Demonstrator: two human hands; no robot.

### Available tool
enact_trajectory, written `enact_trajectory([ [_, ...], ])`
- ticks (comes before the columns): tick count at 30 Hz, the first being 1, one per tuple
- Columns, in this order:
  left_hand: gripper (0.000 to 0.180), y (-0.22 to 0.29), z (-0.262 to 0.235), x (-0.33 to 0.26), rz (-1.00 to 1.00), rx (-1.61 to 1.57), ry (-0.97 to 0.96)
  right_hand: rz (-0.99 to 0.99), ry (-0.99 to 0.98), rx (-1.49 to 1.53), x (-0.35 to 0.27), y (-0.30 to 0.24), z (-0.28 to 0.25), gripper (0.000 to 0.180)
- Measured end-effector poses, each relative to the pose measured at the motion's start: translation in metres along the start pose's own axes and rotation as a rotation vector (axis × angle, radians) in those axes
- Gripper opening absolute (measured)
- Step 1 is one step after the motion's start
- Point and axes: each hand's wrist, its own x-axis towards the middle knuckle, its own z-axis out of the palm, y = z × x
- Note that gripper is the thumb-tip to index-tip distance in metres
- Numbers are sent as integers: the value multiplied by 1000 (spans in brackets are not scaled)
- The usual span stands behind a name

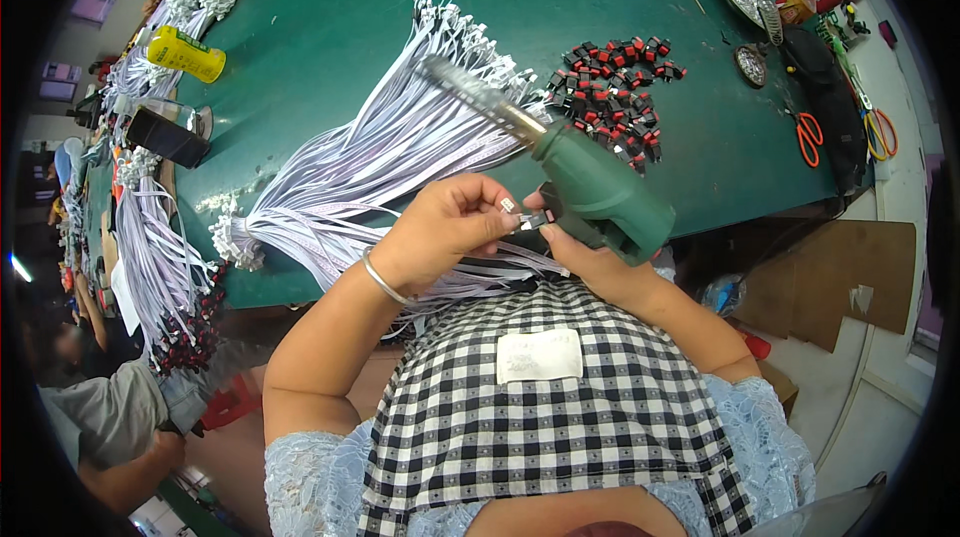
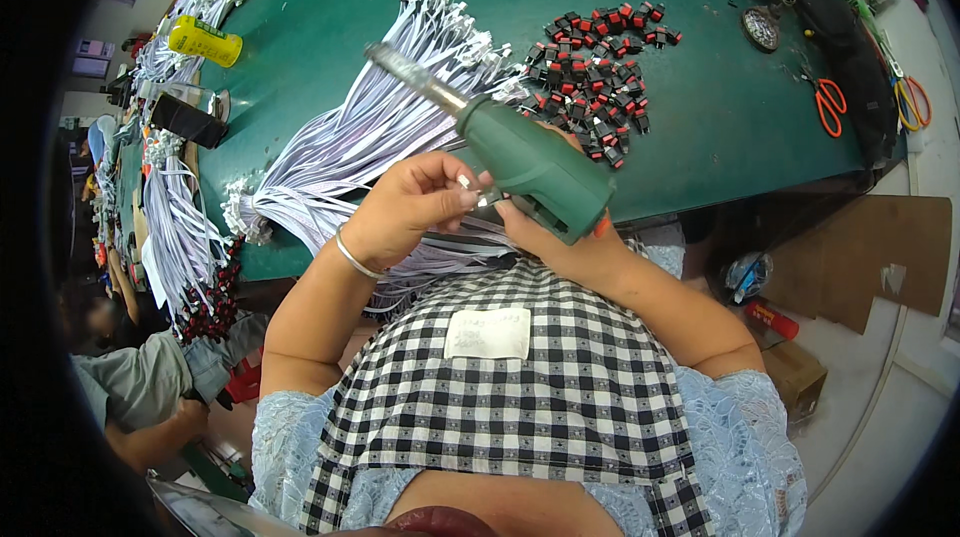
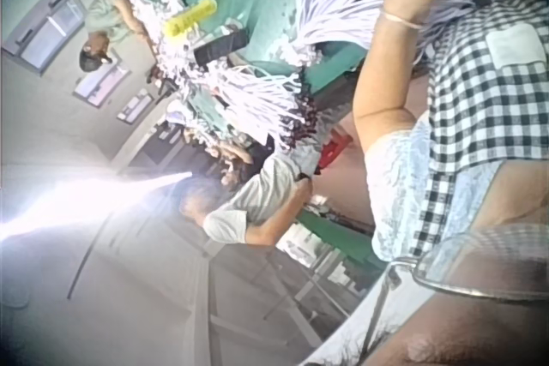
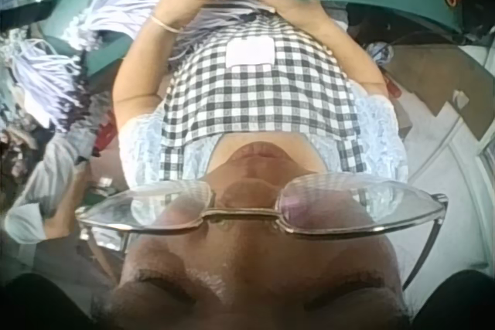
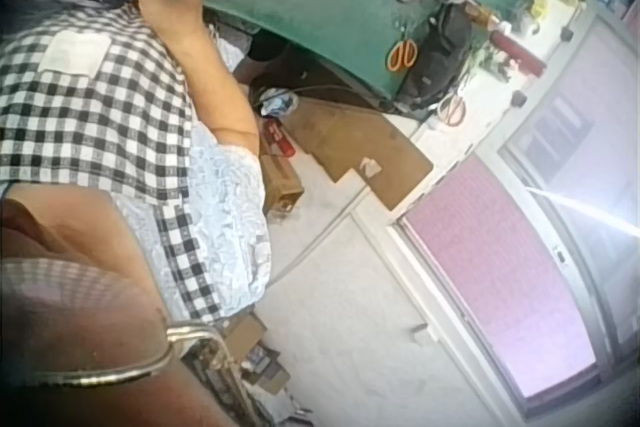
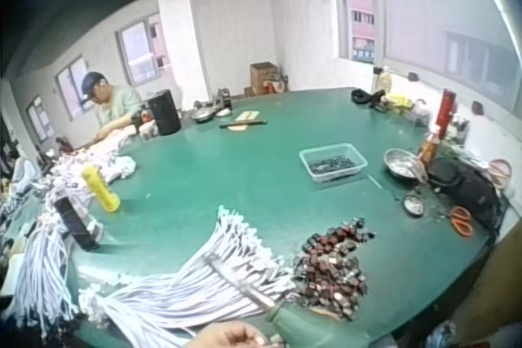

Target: Using a hot glue gun to attach small red and black electronic components to white bundles of wires

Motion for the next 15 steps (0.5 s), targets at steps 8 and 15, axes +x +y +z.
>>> enact_trajectory([
  [8,9,3,4,-5,30,-46,-37,-102,66,-210,-2,5,-3,35],
  [15,5,-1,9,-2,82,36,4,-206,101,-180,2,5,2,35],
])
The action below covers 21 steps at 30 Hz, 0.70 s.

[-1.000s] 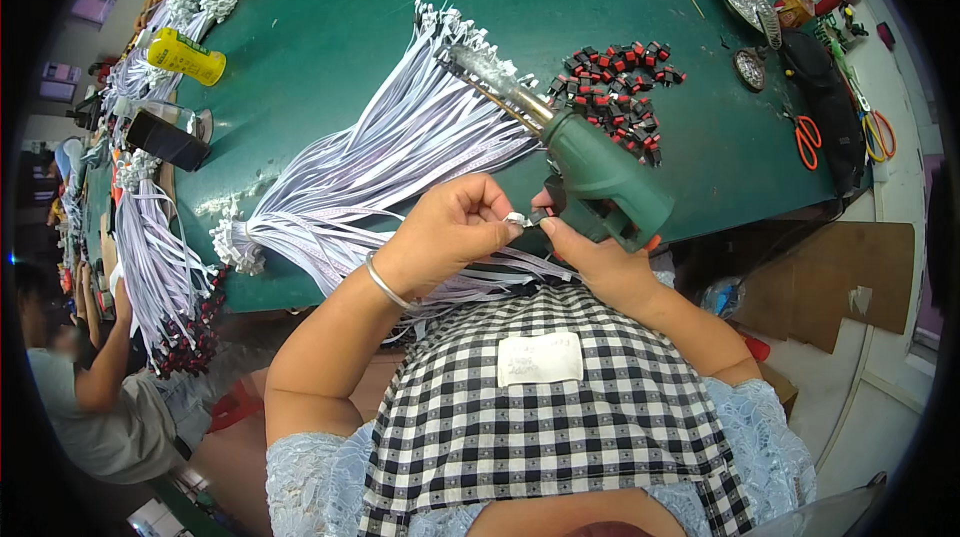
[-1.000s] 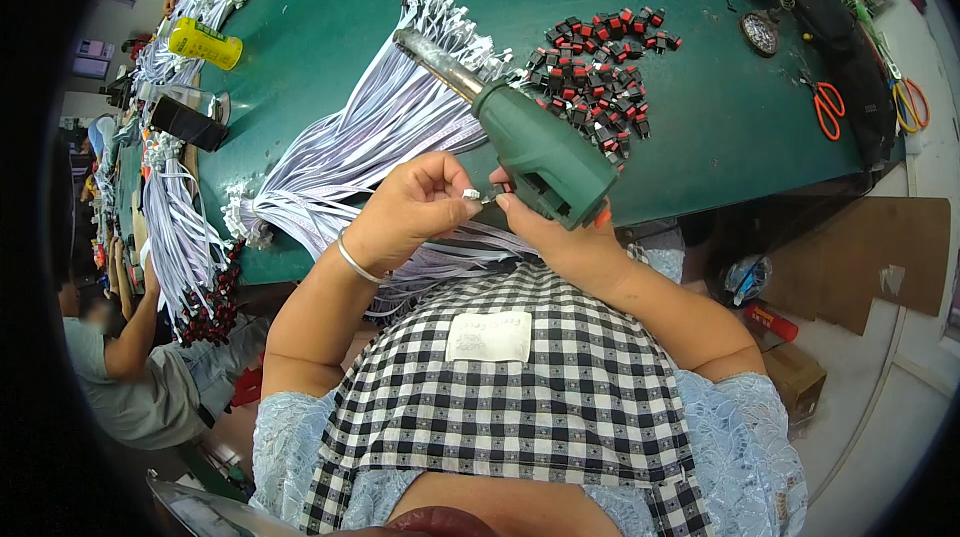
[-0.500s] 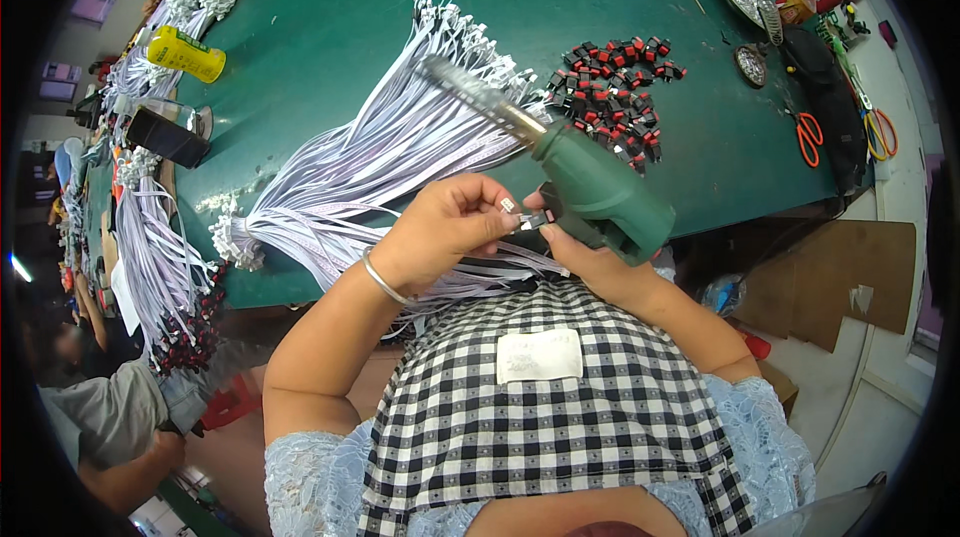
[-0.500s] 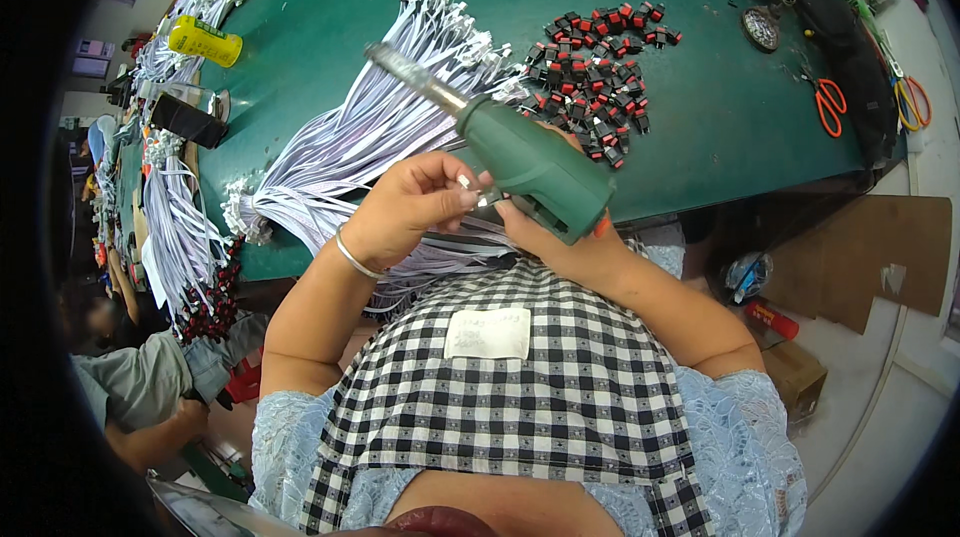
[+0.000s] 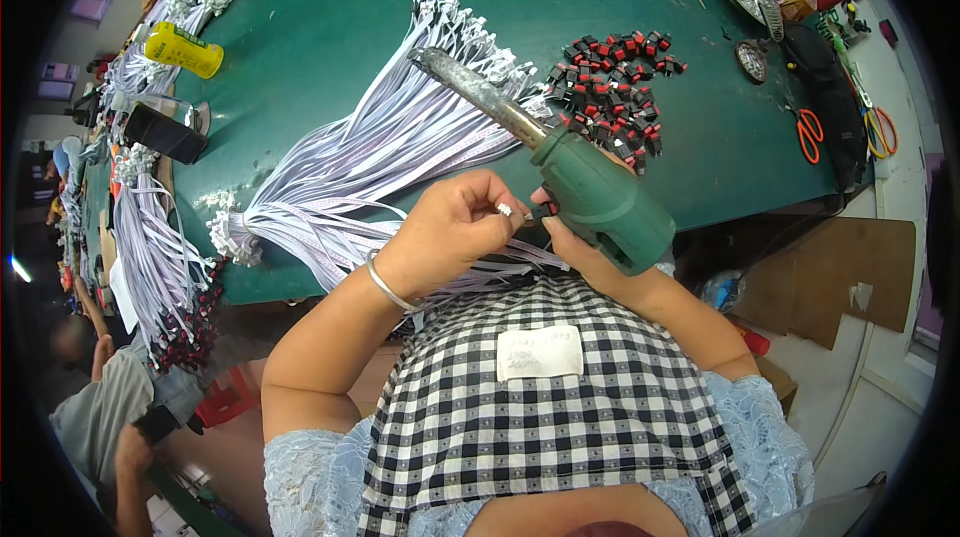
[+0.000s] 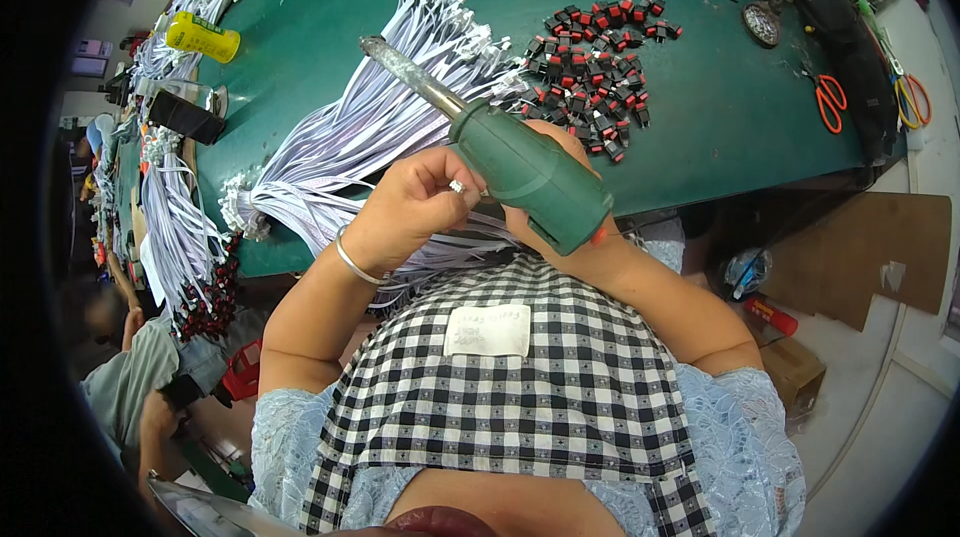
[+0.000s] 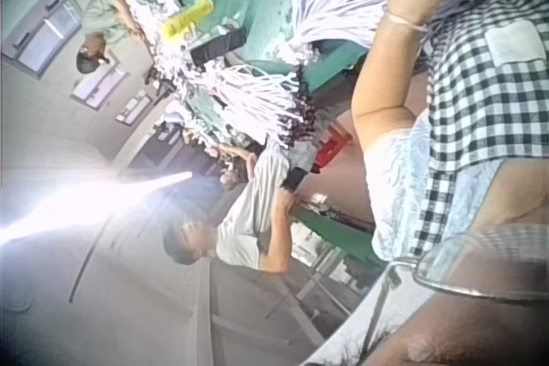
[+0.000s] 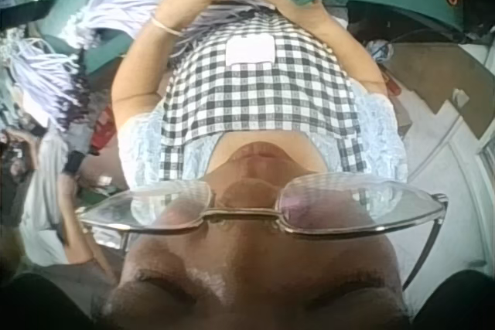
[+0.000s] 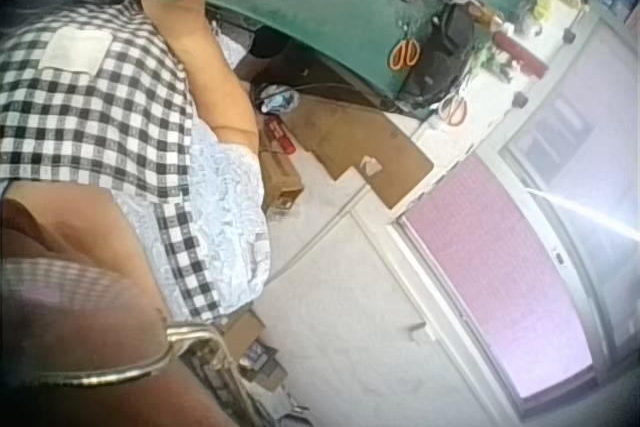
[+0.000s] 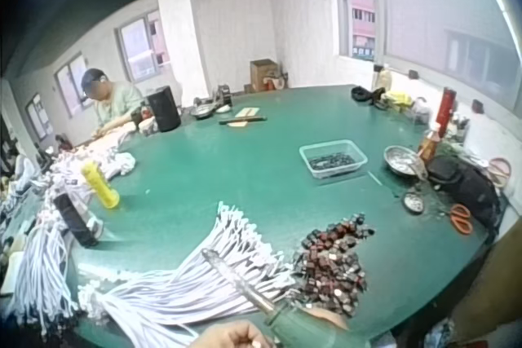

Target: Using a hot glue gun to attach small red and black electronic components to white bundles of wires

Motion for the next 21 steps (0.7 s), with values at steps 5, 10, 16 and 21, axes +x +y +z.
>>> enact_trajectory([
  [5,3,-3,4,3,62,1,30,28,-36,-42,-2,4,-4,36],
  [10,6,-4,8,7,92,-2,112,33,28,-18,0,3,-7,38],
  [16,6,-11,7,10,145,-105,229,-117,11,-260,-33,-13,-54,26],
  [21,6,-12,7,16,157,-99,239,205,62,140,-87,12,-70,36],
])
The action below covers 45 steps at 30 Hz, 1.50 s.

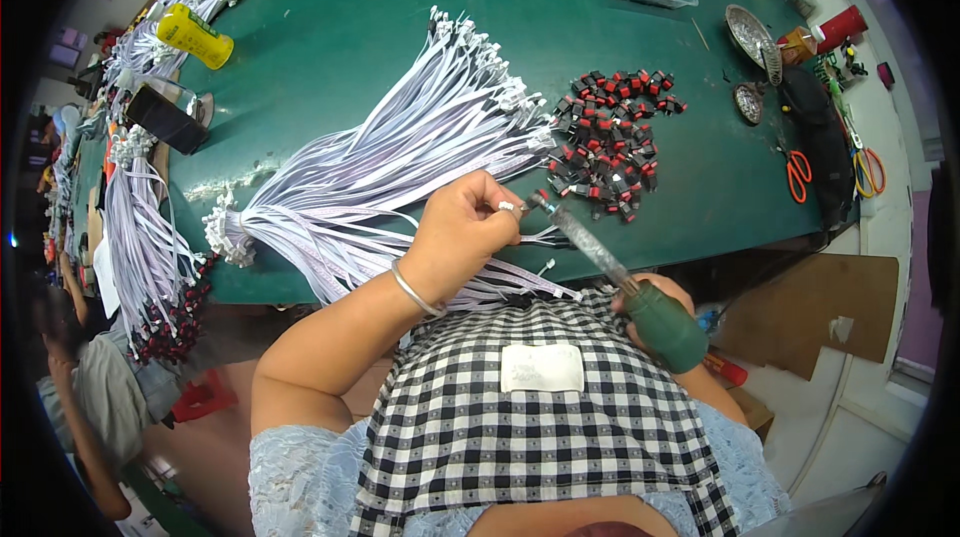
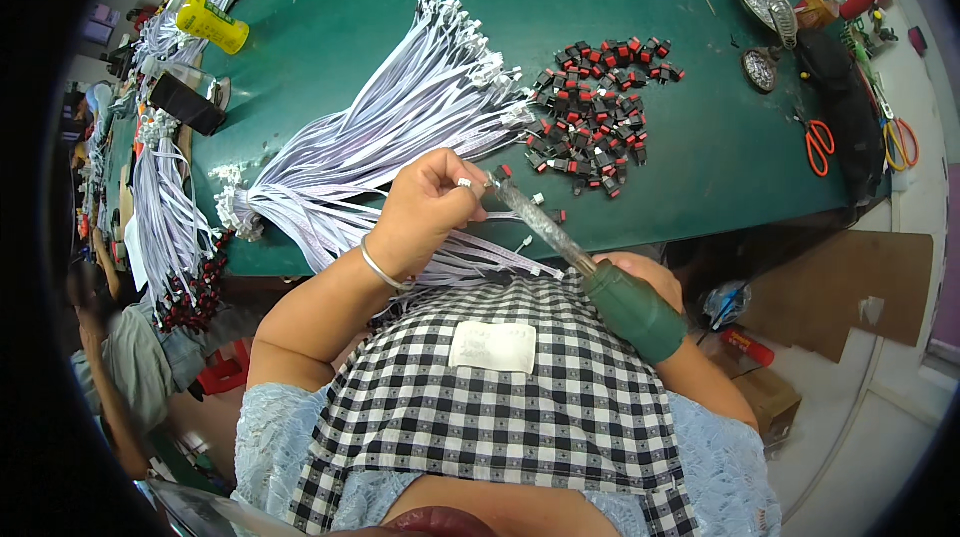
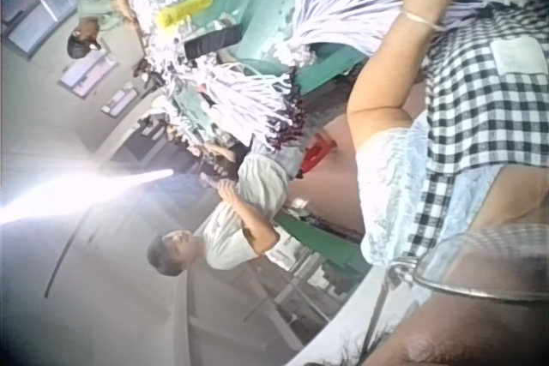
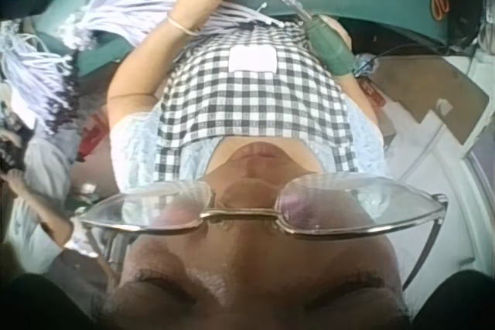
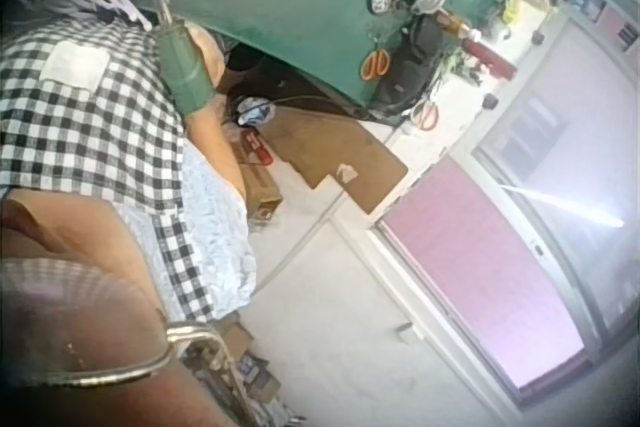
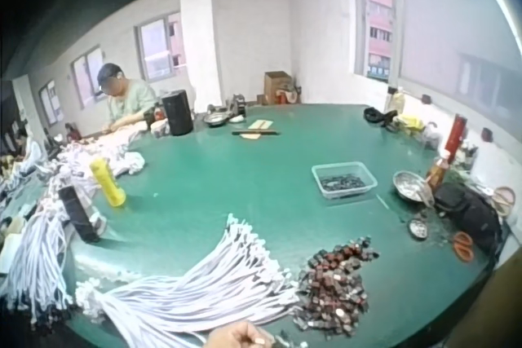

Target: Using a hot glue gun to attach small red and black electronic components to white bundles of wires

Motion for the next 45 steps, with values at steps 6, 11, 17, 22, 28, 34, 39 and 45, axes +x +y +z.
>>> enact_trajectory([
  [6,7,-1,0,1,17,16,3,-78,-122,-472,-21,50,-22,44],
  [11,8,-2,1,2,29,37,-1,-113,-140,-549,-30,75,-32,45],
  [17,8,-3,0,2,32,47,3,302,-61,-417,-30,65,-23,30],
  [22,8,-2,-2,2,17,54,5,-151,-53,-557,-20,54,-14,38],
  [28,9,7,0,-5,3,30,-21,-19,115,403,21,-21,22,59],
  [34,10,9,-3,-15,24,34,-92,105,2,125,72,-47,67,33],
  [39,10,7,-3,-17,83,67,-78,50,-41,126,67,-43,64,39],
  [45,10,-1,-5,-11,95,6,-17,-320,-97,-386,29,-29,11,37],
])
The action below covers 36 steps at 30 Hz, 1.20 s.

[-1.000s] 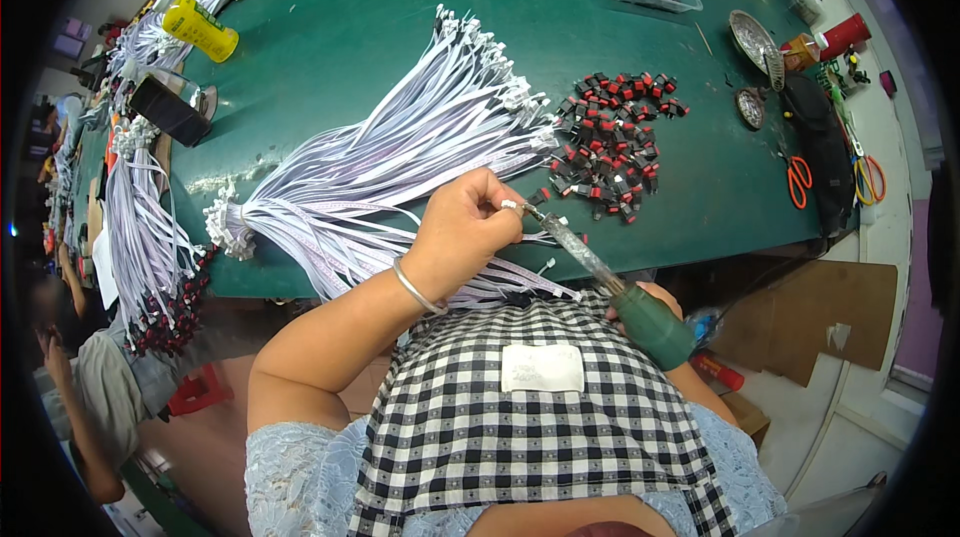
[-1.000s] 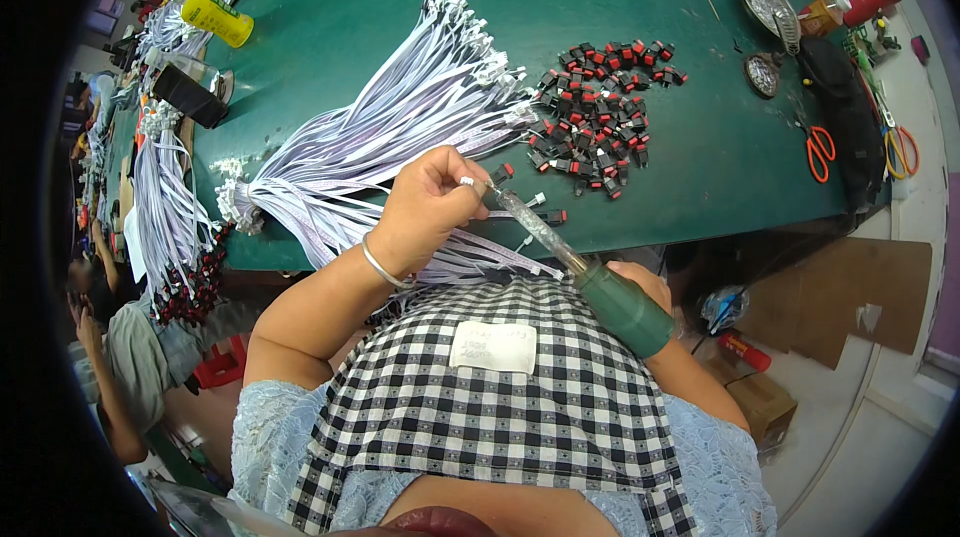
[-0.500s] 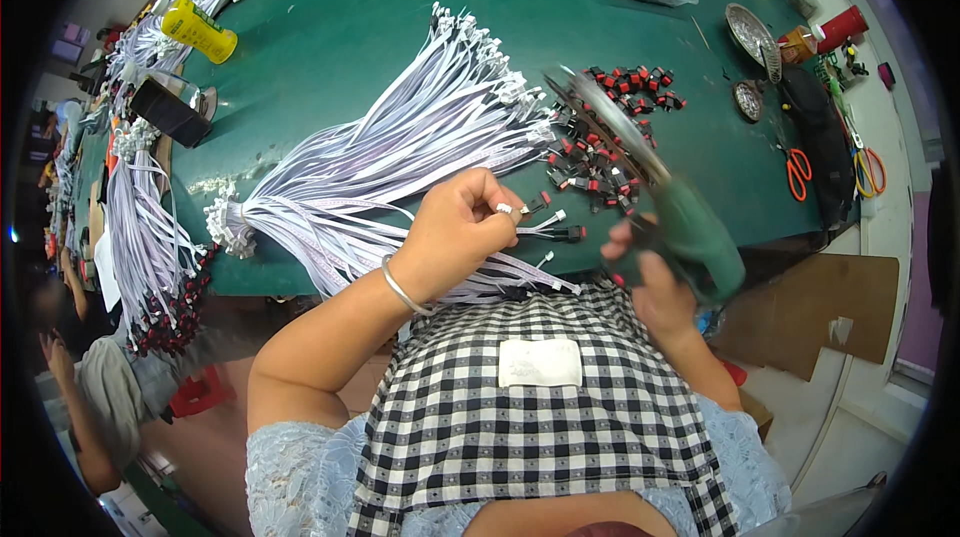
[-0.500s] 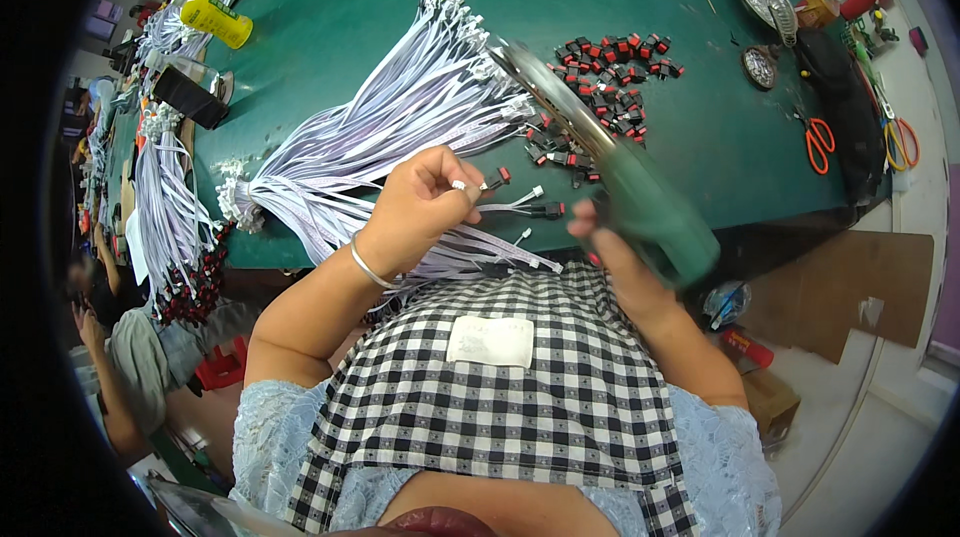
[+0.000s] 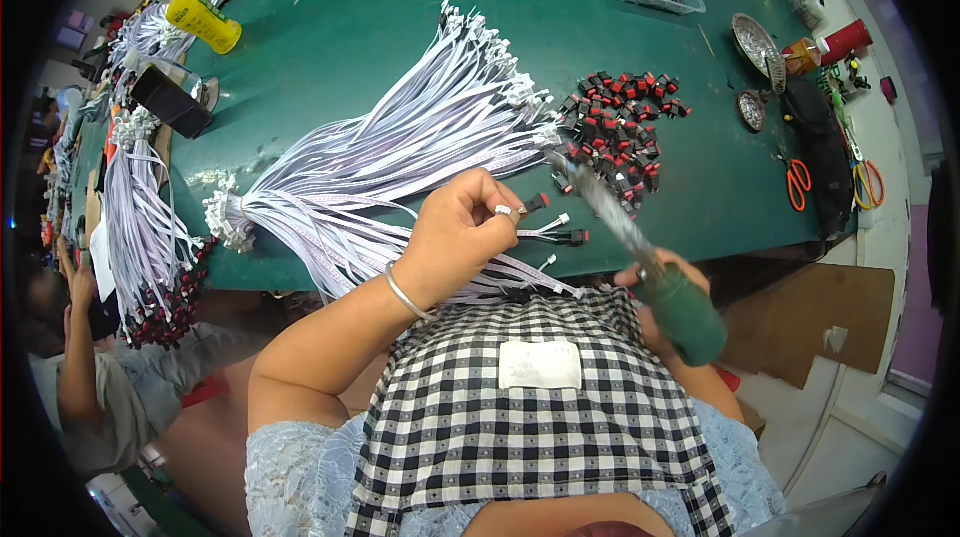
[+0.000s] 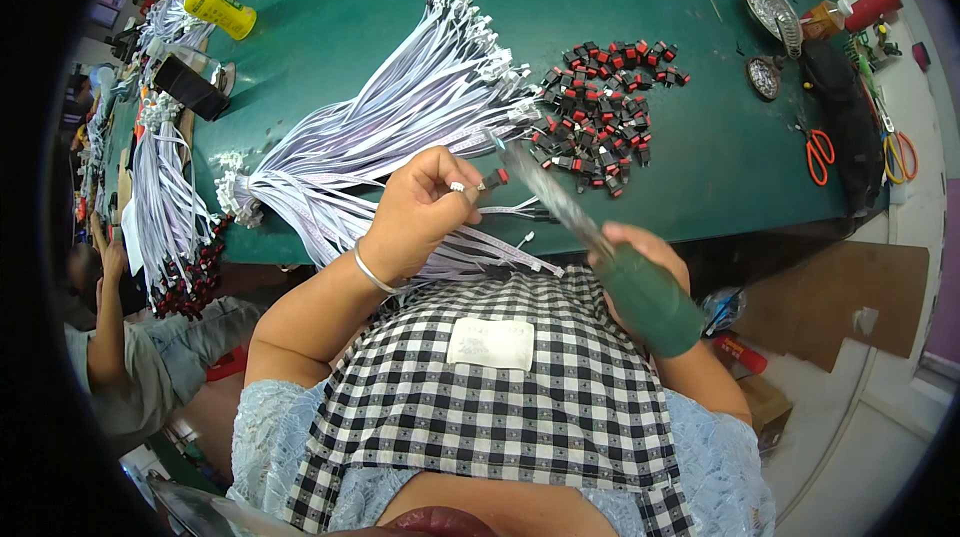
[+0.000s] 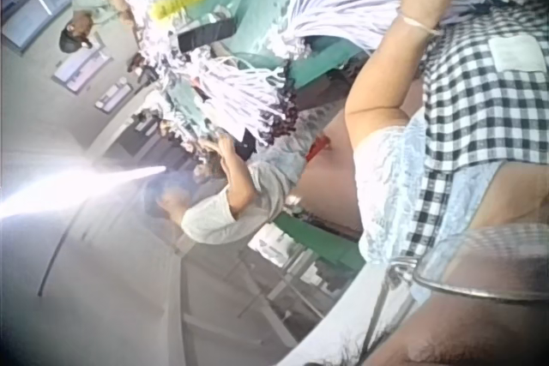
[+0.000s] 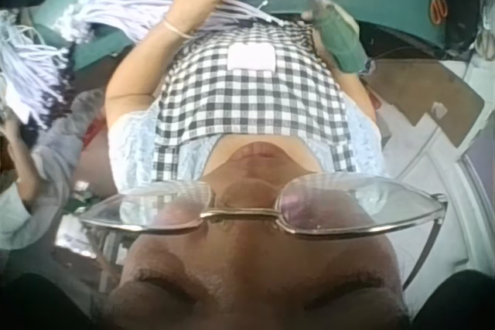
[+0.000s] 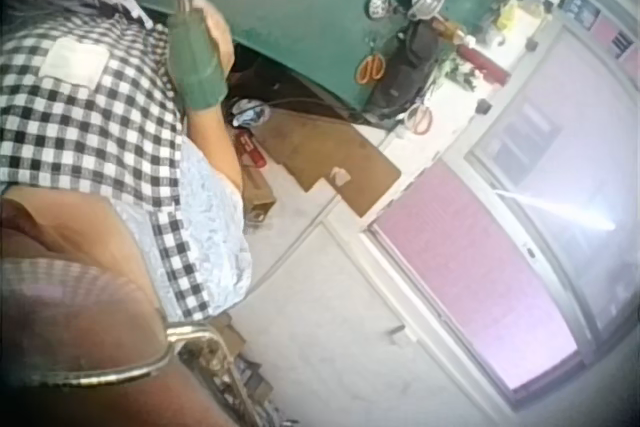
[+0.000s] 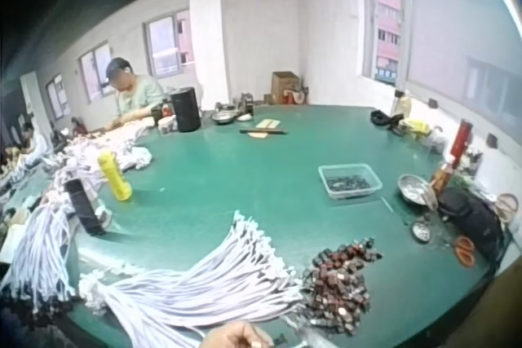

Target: Using a hot glue gun to attach small red and black electronic components to white bundles of wires

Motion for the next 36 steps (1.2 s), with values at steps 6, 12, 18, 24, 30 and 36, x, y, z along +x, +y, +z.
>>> enact_trajectory([
  [6,9,-3,2,6,15,21,34,238,-8,113,-57,42,-2,31],
  [12,10,-5,2,6,20,43,48,309,-50,139,-77,71,3,43],
  [18,10,-8,1,8,16,78,62,355,-38,7,-78,71,3,21],
  [24,11,-5,0,4,5,89,39,136,107,470,-17,4,4,36],
  [30,11,1,1,-4,29,15,-3,415,85,563,35,-3,39,35],
  [36,10,2,1,-10,21,28,-80,180,31,329,62,-8,61,51],
])
